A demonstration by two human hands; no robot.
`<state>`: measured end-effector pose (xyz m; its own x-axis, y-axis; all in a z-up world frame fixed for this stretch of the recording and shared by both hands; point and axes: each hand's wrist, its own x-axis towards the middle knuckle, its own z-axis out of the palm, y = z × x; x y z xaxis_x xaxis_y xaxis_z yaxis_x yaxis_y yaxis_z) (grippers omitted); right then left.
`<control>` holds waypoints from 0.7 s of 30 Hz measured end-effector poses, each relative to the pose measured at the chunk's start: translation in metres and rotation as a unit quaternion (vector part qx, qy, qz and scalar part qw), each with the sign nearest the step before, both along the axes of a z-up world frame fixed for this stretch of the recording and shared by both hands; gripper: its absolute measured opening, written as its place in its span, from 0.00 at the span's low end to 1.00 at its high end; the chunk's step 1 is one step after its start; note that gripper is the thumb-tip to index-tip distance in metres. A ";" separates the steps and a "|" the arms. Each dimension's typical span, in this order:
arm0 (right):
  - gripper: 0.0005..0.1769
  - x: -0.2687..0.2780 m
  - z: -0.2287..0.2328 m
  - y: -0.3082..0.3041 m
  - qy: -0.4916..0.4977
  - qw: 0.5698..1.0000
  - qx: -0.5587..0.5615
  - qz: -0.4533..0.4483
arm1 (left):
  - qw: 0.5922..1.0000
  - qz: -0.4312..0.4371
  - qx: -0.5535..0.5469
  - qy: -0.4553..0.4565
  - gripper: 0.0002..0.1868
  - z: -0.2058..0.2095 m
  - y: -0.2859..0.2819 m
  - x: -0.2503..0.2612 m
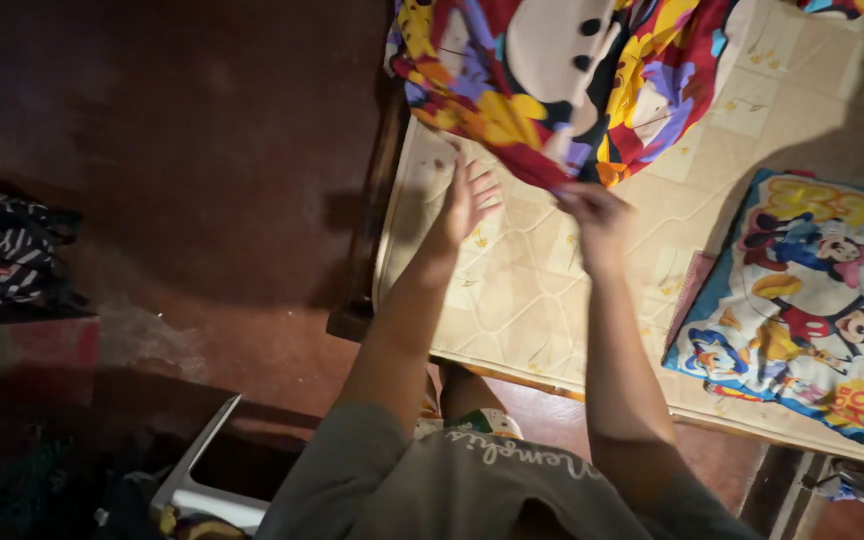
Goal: The person spreads a bedsheet over a mattress, tucks in the edges, and then places several pillows with different covers onto the bed.
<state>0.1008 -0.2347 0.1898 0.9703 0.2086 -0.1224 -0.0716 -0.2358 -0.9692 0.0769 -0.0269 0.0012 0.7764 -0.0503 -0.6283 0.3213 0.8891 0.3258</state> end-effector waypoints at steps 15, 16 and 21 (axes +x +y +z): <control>0.12 -0.021 0.079 -0.327 -0.158 0.912 0.152 -0.348 | 0.835 0.224 -0.400 -0.304 0.19 -0.008 0.060 0.094; 0.11 -0.020 0.073 -0.337 -0.153 0.901 0.163 -0.372 | 0.801 0.222 -0.446 -0.331 0.15 -0.012 0.069 0.083; 0.08 -0.021 0.012 -0.341 -0.059 0.914 -0.012 -0.402 | 0.928 0.230 -0.163 -0.244 0.21 0.008 0.067 0.024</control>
